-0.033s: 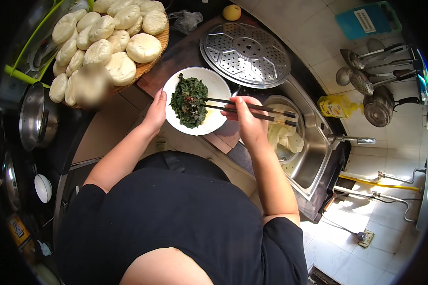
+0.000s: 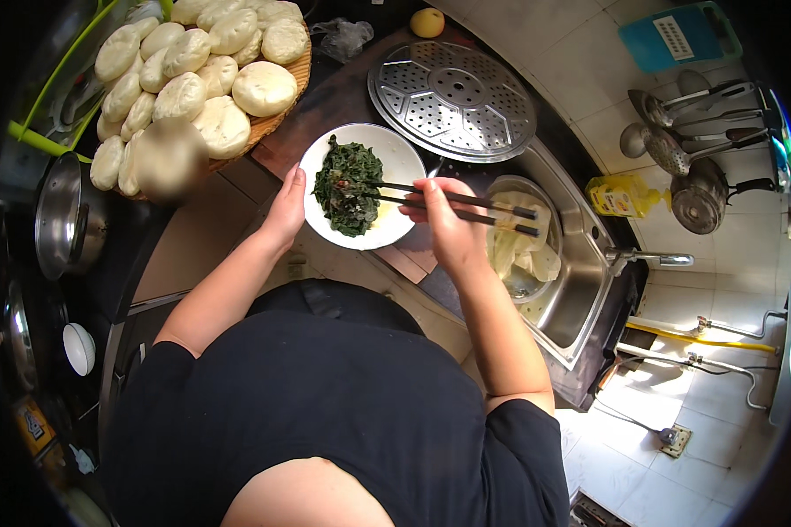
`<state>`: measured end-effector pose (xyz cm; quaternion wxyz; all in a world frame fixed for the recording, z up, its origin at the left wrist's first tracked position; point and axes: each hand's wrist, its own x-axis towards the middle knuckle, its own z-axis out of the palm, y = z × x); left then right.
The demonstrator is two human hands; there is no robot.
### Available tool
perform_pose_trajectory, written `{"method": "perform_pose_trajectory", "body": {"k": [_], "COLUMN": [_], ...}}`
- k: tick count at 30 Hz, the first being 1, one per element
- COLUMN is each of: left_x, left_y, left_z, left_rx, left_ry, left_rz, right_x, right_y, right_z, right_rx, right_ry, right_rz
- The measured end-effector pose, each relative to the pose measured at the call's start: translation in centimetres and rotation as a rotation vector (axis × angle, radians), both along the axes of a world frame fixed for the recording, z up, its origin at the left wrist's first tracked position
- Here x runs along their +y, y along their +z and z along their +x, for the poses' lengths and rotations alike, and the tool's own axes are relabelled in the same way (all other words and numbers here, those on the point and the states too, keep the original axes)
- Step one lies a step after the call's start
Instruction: The person mixes cooked green leafy vegetables in a white bowl using chopsticks. They then open a steamer pot on the stove, remove cooked meat pieces with chopsticks, and place them into a separate bowl.
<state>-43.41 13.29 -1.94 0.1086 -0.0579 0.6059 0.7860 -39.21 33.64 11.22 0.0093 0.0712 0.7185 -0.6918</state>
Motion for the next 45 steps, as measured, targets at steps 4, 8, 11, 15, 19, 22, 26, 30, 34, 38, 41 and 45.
{"method": "perform_pose_trajectory", "body": {"k": [4,8,11,15,19,22,26,30,34,38,41,45], "left_x": [0.2,0.1,0.2,0.5,0.4,0.3,0.5,0.4,0.6,0.5,0.5,0.5], "left_y": [0.0,-0.3,-0.5,-0.8,-0.5,-0.5,0.0,-0.4,0.0,-0.1,0.6,0.5], "left_z": [-0.1,-0.1,-0.2,-0.4,-0.4,-0.2,-0.3,-0.5,-0.2,-0.2,-0.1,-0.1], "left_rx": [-0.008,-0.032,-0.013,-0.010,0.007,0.003,-0.029,-0.002,-0.022,-0.028,-0.060,-0.025], "left_ry": [-0.002,0.020,0.032,0.032,0.031,0.048,0.029,0.006,0.046,0.033,0.035,0.029], "left_rz": [-0.003,0.029,0.032,0.023,0.026,0.010,0.061,0.035,0.045,0.038,0.058,0.051], "right_x": [-2.5,-0.5,0.9,-1.0,0.0,1.9,1.2,0.5,-0.9,-0.7,1.1,2.8], "right_y": [-2.4,-1.9,-0.9,-1.5,-0.3,1.9,-2.0,-2.4,0.4,-1.6,-0.4,1.7], "right_z": [0.3,-1.7,-1.8,-0.8,-1.0,-1.5,-3.1,-1.5,-0.2,-1.5,-2.0,-2.6], "right_rx": [0.092,0.044,0.088,0.434,0.287,0.248,0.208,0.240,0.305,0.280,0.252,0.191], "right_ry": [0.173,0.146,0.119,0.245,0.366,0.200,0.025,0.154,0.343,0.331,0.152,-0.013], "right_rz": [0.178,0.342,0.409,0.720,0.680,0.515,0.238,0.242,0.575,0.586,0.424,0.265]}}
